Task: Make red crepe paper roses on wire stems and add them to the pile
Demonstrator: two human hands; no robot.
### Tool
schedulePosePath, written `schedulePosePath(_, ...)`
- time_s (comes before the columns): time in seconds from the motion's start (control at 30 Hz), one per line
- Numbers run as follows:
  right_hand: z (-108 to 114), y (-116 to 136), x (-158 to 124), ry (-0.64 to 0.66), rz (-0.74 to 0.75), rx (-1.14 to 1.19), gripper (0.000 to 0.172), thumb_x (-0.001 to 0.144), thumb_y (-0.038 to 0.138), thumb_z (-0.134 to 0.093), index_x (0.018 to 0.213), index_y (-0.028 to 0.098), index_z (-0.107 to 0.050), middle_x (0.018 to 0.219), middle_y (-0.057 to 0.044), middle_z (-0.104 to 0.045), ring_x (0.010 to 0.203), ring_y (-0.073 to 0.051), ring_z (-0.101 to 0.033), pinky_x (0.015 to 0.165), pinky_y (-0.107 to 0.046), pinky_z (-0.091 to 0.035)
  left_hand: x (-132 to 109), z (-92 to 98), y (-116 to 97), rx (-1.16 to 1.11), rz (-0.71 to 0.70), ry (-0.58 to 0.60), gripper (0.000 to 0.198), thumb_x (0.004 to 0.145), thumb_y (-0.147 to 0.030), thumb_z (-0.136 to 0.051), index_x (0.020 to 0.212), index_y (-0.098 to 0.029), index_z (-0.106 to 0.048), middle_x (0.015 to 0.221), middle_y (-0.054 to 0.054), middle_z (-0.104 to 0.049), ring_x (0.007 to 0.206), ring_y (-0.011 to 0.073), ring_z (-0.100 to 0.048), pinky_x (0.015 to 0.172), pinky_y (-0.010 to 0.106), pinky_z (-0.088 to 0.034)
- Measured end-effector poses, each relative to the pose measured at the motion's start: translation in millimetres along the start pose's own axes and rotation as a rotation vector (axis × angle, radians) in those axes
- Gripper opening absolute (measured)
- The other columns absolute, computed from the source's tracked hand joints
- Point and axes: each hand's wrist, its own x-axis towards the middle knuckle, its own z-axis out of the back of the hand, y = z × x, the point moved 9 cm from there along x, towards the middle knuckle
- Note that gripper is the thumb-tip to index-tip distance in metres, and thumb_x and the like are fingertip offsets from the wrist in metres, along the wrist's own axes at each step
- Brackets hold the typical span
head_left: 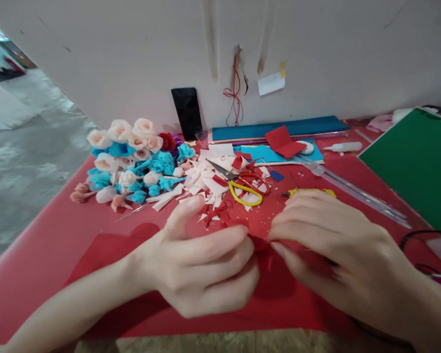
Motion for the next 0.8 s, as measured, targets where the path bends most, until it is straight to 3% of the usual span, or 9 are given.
schedulePosePath(0.13, -0.4, -2.5, 0.0, -0.019, -0.021, -0.006, 0.013, 0.085, 0.015, -0.047, 0.082, 0.017, -0.060, 0.081, 0.002, -0.063, 0.076, -0.012, -0.054, 0.079, -0.028, -0.038, 0.5, -0.3, -0.2, -0.063, 0.005, 0.002, 0.022, 0.084, -0.018, -0.050, 0.068, -0.025, -0.063, 0.077, -0.007, -0.069, 0.089, 0.0090, -0.062, 0.100, 0.029, -0.047)
schedulePosePath(0.3, -5.3, -4.4, 0.1, -0.007, -0.028, 0.036, 0.013, 0.084, 0.013, -0.047, 0.080, 0.016, -0.059, 0.080, 0.000, -0.063, 0.075, -0.013, -0.055, 0.074, -0.028, -0.040, 1.1, -1.0, -0.1, -0.103, 0.016, 0.010, 0.022, 0.083, -0.016, -0.050, 0.067, -0.024, -0.063, 0.077, -0.006, -0.068, 0.089, 0.0099, -0.061, 0.099, 0.034, -0.048)
schedulePosePath(0.4, -9.7, -7.9, 0.9, -0.018, -0.040, 0.069, 0.010, 0.084, 0.013, -0.049, 0.081, 0.016, -0.058, 0.082, -0.001, -0.064, 0.075, -0.012, -0.056, 0.072, -0.027, -0.040, 1.5, -3.0, 0.6, -0.101, 0.028, 0.036, 0.022, 0.084, -0.016, -0.049, 0.069, -0.023, -0.063, 0.077, -0.005, -0.068, 0.092, 0.0114, -0.060, 0.103, 0.038, -0.043)
schedulePosePath(0.57, -13.9, -14.1, -0.3, -0.048, -0.070, 0.060, 0.004, 0.081, 0.015, -0.055, 0.081, 0.017, -0.057, 0.081, 0.001, -0.063, 0.075, -0.012, -0.056, 0.070, -0.026, -0.041, 2.4, -3.7, 2.6, -0.135, 0.056, 0.024, 0.022, 0.084, -0.016, -0.047, 0.071, -0.020, -0.064, 0.075, -0.003, -0.067, 0.090, 0.0119, -0.060, 0.105, 0.035, -0.038)
schedulePosePath(0.7, -9.3, -20.7, -1.6, -0.057, -0.148, 0.007, 0.004, 0.082, 0.018, -0.054, 0.081, 0.018, -0.058, 0.080, 0.002, -0.063, 0.073, -0.012, -0.056, 0.069, -0.025, -0.041, 4.2, -2.7, 2.6, -0.121, 0.052, -0.003, 0.024, 0.084, -0.012, -0.044, 0.069, -0.019, -0.062, 0.070, -0.004, -0.066, 0.085, 0.0129, -0.059, 0.114, 0.046, -0.016)
schedulePosePath(0.8, 4.6, -28.1, -3.1, -0.107, -0.240, -0.086, 0.006, 0.082, 0.019, -0.054, 0.083, 0.019, -0.059, 0.082, 0.003, -0.064, 0.074, -0.011, -0.057, 0.068, -0.023, -0.040, 7.2, -4.7, 4.0, -0.094, 0.071, 0.025, 0.024, 0.083, -0.009, -0.044, 0.070, -0.019, -0.062, 0.068, -0.004, -0.067, 0.083, 0.0123, -0.060, 0.115, 0.045, -0.007)
